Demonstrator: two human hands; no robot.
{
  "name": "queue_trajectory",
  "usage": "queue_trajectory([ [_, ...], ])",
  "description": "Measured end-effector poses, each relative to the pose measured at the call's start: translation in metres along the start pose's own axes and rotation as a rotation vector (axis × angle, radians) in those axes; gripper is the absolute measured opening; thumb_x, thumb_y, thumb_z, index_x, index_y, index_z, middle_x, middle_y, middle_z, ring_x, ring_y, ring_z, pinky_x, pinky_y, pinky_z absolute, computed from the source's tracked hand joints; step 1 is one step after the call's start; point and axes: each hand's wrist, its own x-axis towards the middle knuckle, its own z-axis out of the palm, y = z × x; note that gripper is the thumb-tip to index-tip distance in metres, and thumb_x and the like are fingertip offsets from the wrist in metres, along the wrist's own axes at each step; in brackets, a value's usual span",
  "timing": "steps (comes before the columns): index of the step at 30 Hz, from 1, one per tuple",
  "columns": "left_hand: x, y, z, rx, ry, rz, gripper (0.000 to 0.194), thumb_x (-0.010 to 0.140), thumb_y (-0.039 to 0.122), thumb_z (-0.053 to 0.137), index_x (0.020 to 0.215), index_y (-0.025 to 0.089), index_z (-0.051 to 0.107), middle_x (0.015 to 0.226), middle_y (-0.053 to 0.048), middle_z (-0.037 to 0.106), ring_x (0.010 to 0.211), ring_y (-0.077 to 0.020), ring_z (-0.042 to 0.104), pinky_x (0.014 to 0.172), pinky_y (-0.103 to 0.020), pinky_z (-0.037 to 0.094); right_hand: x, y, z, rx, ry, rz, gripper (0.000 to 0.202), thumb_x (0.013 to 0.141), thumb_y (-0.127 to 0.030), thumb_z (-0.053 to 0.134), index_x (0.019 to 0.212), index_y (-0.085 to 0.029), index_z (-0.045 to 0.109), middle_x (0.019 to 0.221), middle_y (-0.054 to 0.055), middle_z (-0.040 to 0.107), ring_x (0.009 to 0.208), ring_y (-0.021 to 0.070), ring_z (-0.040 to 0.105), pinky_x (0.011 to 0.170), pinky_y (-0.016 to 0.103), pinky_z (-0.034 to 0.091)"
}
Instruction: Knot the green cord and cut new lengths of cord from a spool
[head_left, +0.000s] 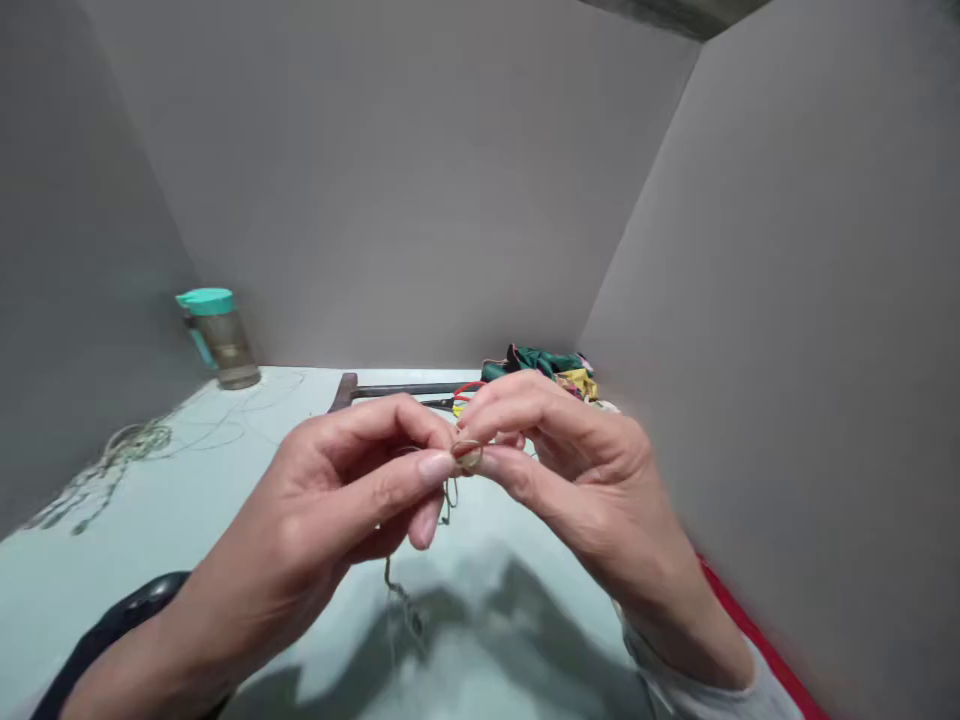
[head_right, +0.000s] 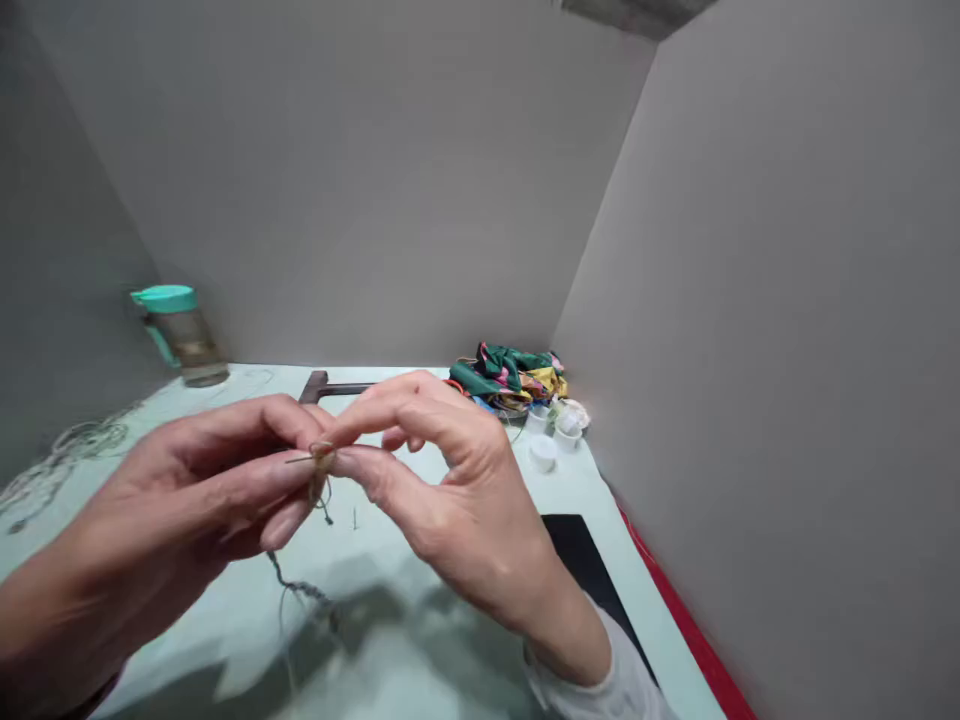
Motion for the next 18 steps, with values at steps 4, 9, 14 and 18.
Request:
queue_trajectory([
  [4,0.003,-0.003,0.001,0.007,0.028,0.039,0.018,0.095,0.04,0.074,0.084,0.025,0.072,0.069,0.004,0.052,0.055,-0.0057,0.036,0.048,-0.016,0.029,0.001,-0.007,-0.011,-0.126,0.006,0.068,0.013,0.097,-0.014,0.067,0.096,-0.023,0.076,0.1,-0.003,0.074,0.094,0.0116,0.065,0.085,0.028,0.051],
  [9,0.002,0.0,0.001,0.036,0.021,0.054,0.021,0.095,0.036,0.071,0.08,0.022,0.071,0.071,0.004,0.051,0.055,-0.0062,0.029,0.047,-0.019,0.025,0.0,-0.018,-0.011,-0.219,-0.028,-0.074,0.012,0.094,-0.019,0.075,0.105,-0.021,0.074,0.107,0.0,0.073,0.1,0.0135,0.065,0.093,0.03,0.053],
  [14,0.003,0.002,0.002,0.053,0.014,0.072,0.02,0.095,0.04,0.071,0.082,0.024,0.071,0.064,0.005,0.04,0.056,-0.0086,0.028,0.048,-0.019,0.027,-0.001,-0.015,0.0,-0.472,-0.078,-0.292,0.011,0.094,-0.013,0.073,0.102,-0.02,0.077,0.115,0.004,0.072,0.098,0.0137,0.065,0.094,0.034,0.056],
  [18,0.002,0.001,0.003,0.088,0.028,0.111,0.02,0.096,0.037,0.069,0.08,0.024,0.071,0.065,0.005,0.044,0.056,-0.0079,0.031,0.047,-0.018,0.028,-0.002,-0.012,0.002,-0.469,0.016,-0.341,0.013,0.096,-0.007,0.069,0.098,-0.015,0.078,0.109,0.006,0.074,0.098,0.012,0.066,0.091,0.03,0.056],
])
